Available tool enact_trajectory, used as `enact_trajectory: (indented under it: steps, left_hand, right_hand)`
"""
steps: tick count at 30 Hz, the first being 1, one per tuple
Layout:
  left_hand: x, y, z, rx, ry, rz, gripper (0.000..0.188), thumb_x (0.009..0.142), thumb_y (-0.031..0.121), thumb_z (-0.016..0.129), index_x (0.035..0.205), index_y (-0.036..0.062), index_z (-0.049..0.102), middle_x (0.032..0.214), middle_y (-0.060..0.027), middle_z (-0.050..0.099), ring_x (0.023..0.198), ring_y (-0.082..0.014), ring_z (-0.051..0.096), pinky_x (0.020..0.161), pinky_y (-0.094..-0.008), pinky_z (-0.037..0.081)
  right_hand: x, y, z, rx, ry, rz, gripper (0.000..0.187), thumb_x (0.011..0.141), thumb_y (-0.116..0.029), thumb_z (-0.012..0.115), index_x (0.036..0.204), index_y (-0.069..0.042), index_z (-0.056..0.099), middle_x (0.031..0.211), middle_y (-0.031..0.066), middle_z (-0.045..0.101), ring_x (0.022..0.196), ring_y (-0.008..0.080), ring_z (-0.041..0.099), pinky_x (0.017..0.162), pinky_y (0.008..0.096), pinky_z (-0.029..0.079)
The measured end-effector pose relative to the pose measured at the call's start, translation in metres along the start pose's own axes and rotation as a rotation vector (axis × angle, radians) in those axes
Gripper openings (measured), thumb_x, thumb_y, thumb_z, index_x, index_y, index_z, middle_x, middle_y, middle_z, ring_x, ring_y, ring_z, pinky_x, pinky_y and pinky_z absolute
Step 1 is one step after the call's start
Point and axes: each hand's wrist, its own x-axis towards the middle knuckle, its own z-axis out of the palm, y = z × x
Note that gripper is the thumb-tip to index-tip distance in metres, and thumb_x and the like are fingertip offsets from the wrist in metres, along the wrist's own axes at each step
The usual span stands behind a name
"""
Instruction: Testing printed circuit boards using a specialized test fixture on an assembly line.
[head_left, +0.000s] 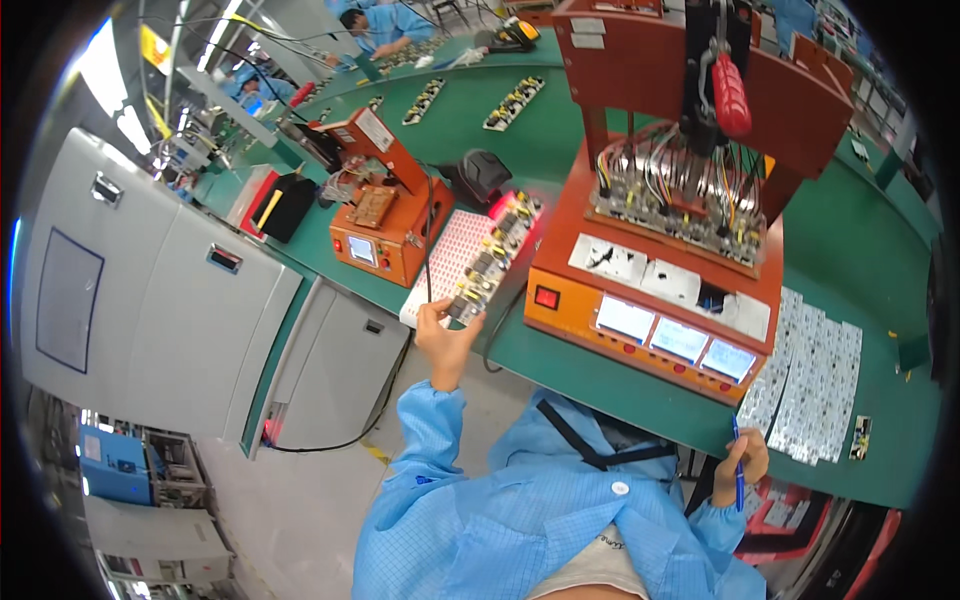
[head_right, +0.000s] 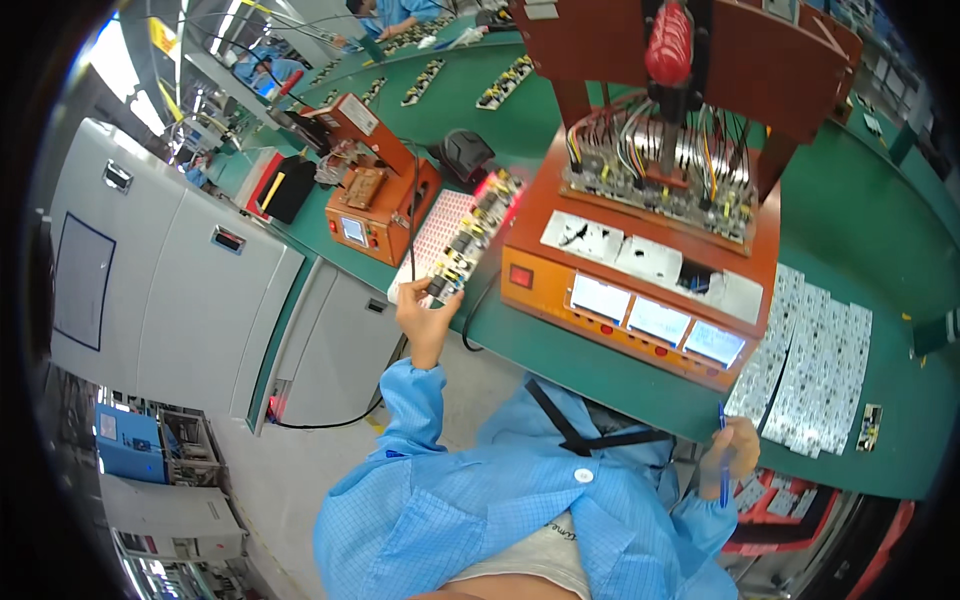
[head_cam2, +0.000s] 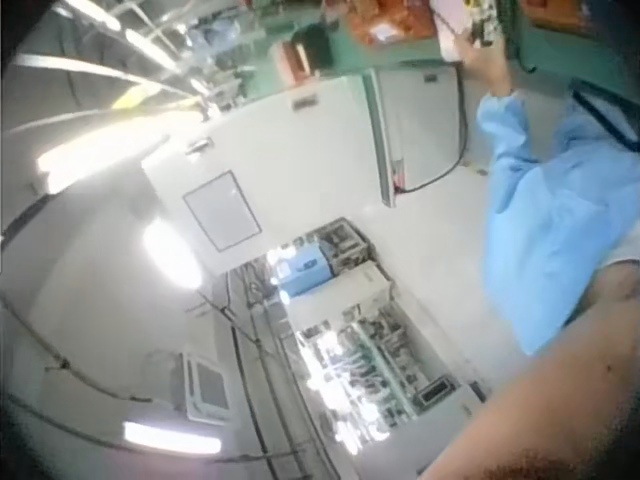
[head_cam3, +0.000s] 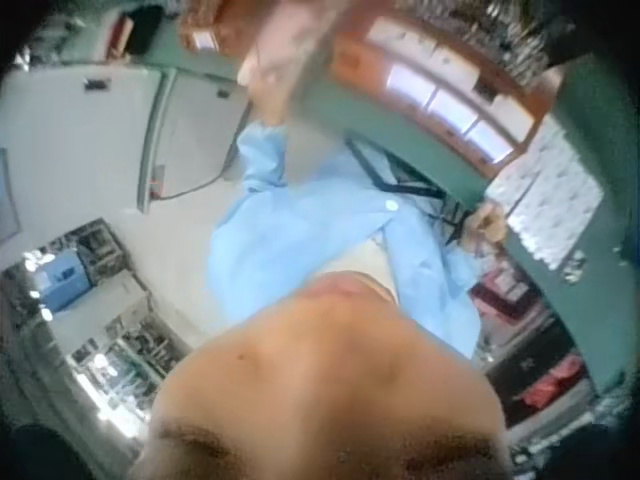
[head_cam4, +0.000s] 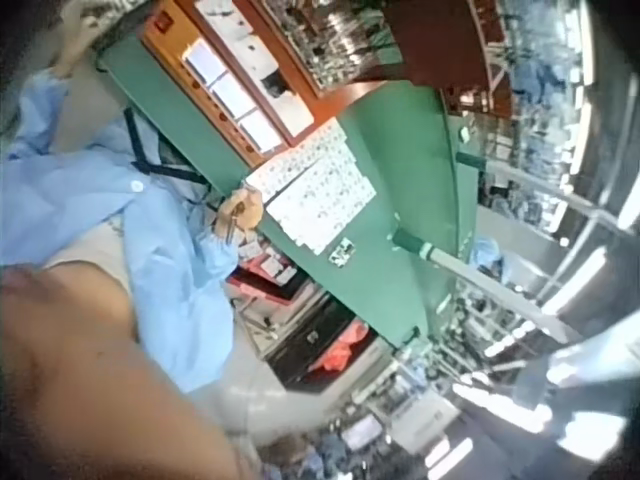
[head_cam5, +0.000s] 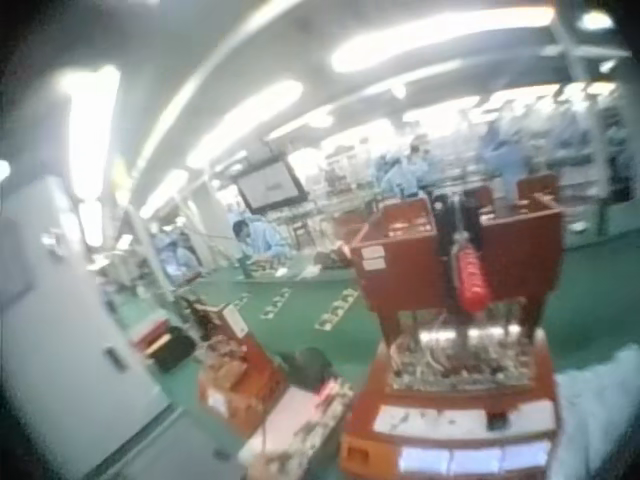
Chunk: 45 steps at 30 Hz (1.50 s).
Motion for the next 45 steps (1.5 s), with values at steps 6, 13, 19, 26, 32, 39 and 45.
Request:
enact_trajectory:
  steps: [6,13,19,26,32,39,45]
  left_hand:
    - [-0.013,-0.019,0.012,0.073,-0.114,-0.059,0.051,0.059,0.022,0.087,0.093,0.0020,0.054,0.092,-0.0139,0.056,0.090,-0.0333,0.053,0.079,-0.0419,0.042]
    - [-0.014,-0.014,0.014,0.119,-0.124,-0.045,0.050,0.062,0.019,0.086,0.097,0.0008,0.054,0.096,-0.0136,0.055,0.094,-0.0303,0.053,0.081,-0.0397,0.042]
    - [-0.009,-0.015,0.013,0.121,-0.136,-0.045,0.051,0.062,0.022,0.086,0.097,0.0019,0.054,0.093,-0.0124,0.056,0.093,-0.0302,0.053,0.082,-0.0402,0.041]
    - [0.024,0.007,0.035,0.200,-0.131,0.076,0.048,0.063,0.027,0.085,0.091,0.0007,0.056,0.088,-0.0138,0.058,0.088,-0.0318,0.055,0.076,-0.0411,0.043]
    - [0.039,-0.005,0.064,0.200,-0.164,0.109,0.048,0.062,0.028,0.085,0.091,0.0029,0.056,0.090,-0.0118,0.058,0.089,-0.0320,0.054,0.078,-0.0421,0.042]
    - [0.035,-0.006,0.062,0.128,-0.211,0.108,0.048,0.064,0.024,0.083,0.096,0.0028,0.055,0.093,-0.0122,0.057,0.092,-0.0325,0.053,0.080,-0.0415,0.041]
    - [0.045,0.004,0.066,0.182,-0.215,0.127,0.043,0.065,0.026,0.081,0.093,0.0013,0.060,0.090,-0.0140,0.058,0.088,-0.0313,0.056,0.077,-0.0395,0.044]
  right_hand:
    - [-0.003,0.003,0.003,-0.070,0.032,-0.029,0.025,0.093,-0.006,0.052,0.070,-0.003,0.043,0.058,0.0092,0.049,0.055,0.0191,0.050,0.053,0.0295,0.041]
    - [0.005,-0.001,0.010,-0.019,0.042,-0.056,0.024,0.090,-0.002,0.050,0.067,-0.003,0.044,0.058,0.0092,0.049,0.054,0.0200,0.051,0.051,0.0292,0.040]
    - [-0.002,0.004,0.002,-0.079,-0.037,-0.060,0.009,0.083,0.002,0.053,0.076,-0.002,0.048,0.071,0.0161,0.060,0.057,0.0302,0.057,0.051,0.0361,0.044]
    - [-0.002,0.004,0.003,-0.089,-0.036,-0.082,0.010,0.080,0.003,0.055,0.072,0.001,0.049,0.069,0.0160,0.058,0.056,0.0308,0.056,0.051,0.0366,0.044]
    - [0.001,0.000,0.006,-0.086,-0.023,-0.101,0.010,0.081,0.003,0.055,0.072,0.001,0.049,0.067,0.0154,0.058,0.055,0.0301,0.055,0.052,0.0362,0.044]
    - [0.001,0.000,0.005,-0.082,-0.050,-0.096,0.012,0.082,0.002,0.055,0.072,0.000,0.050,0.067,0.0146,0.058,0.055,0.0292,0.055,0.052,0.0360,0.044]
    - [0.004,-0.002,0.005,-0.104,-0.064,-0.065,0.015,0.083,0.000,0.054,0.069,-0.001,0.051,0.067,0.0143,0.059,0.055,0.0287,0.056,0.053,0.0349,0.044]
